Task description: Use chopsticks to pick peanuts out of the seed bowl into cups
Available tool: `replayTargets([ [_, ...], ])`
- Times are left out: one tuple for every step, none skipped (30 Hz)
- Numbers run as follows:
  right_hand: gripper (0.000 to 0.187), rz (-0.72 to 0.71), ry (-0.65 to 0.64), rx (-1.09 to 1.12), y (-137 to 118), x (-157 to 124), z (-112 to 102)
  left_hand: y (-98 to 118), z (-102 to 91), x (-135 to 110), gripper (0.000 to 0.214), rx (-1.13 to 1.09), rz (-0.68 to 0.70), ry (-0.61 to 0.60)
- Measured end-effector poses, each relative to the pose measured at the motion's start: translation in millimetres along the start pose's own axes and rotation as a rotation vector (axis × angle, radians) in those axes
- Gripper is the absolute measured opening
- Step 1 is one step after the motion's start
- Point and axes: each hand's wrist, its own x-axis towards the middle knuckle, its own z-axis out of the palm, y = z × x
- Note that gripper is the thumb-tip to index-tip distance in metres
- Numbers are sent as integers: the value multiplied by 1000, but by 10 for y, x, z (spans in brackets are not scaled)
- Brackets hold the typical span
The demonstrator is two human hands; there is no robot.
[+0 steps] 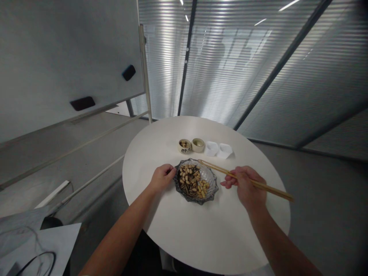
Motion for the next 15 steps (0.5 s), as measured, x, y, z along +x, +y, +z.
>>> replayTargets([
  [37, -21, -9, 11, 4, 70, 59, -3, 1, 0, 33, 1, 4, 2],
  [37, -41, -21, 22, 13, 148, 127, -8, 3, 0, 33, 4, 8, 4],
  [38, -62, -31, 37, 27, 233, 200, -14, 6, 0, 33, 6, 11, 7],
  [38, -83, -41, 45, 45, 322, 280, -21, 9, 2, 33, 7, 14, 9],
  [38, -100, -66, 41, 67, 412, 363, -27, 12, 4, 34, 8, 15, 9],
  [39, -116, -86, 30, 95, 501, 447, -33, 15, 7, 34, 9, 16, 9],
  [40, -129, -107, 14, 128, 585, 530, -37, 17, 10, 34, 9, 17, 9],
  [41, -141, -127, -5, 168, 663, 609, -38, 17, 12, 34, 9, 16, 10],
  [41, -149, -141, -24, 215, 732, 681, -37, 16, 13, 34, 8, 13, 12],
  [42, -154, -149, -43, 268, 792, 744, -33, 12, 13, 34, 8, 9, 14],
  [42, -155, -157, -62, 325, 841, 797, -26, 6, 12, 33, 9, 4, 15],
  [42, -153, -162, -80, 384, 881, 839, -17, -2, 10, 33, 12, 2, 12],
  [42, -149, -165, -95, 440, 912, 869, -7, -10, 6, 33, 16, 1, 7],
  [43, -144, -167, -107, 489, 933, 889, 3, -19, 2, 34, 21, 1, 2],
  [43, -137, -167, -114, 529, 947, 900, 12, -27, -1, 34, 26, 1, -1],
])
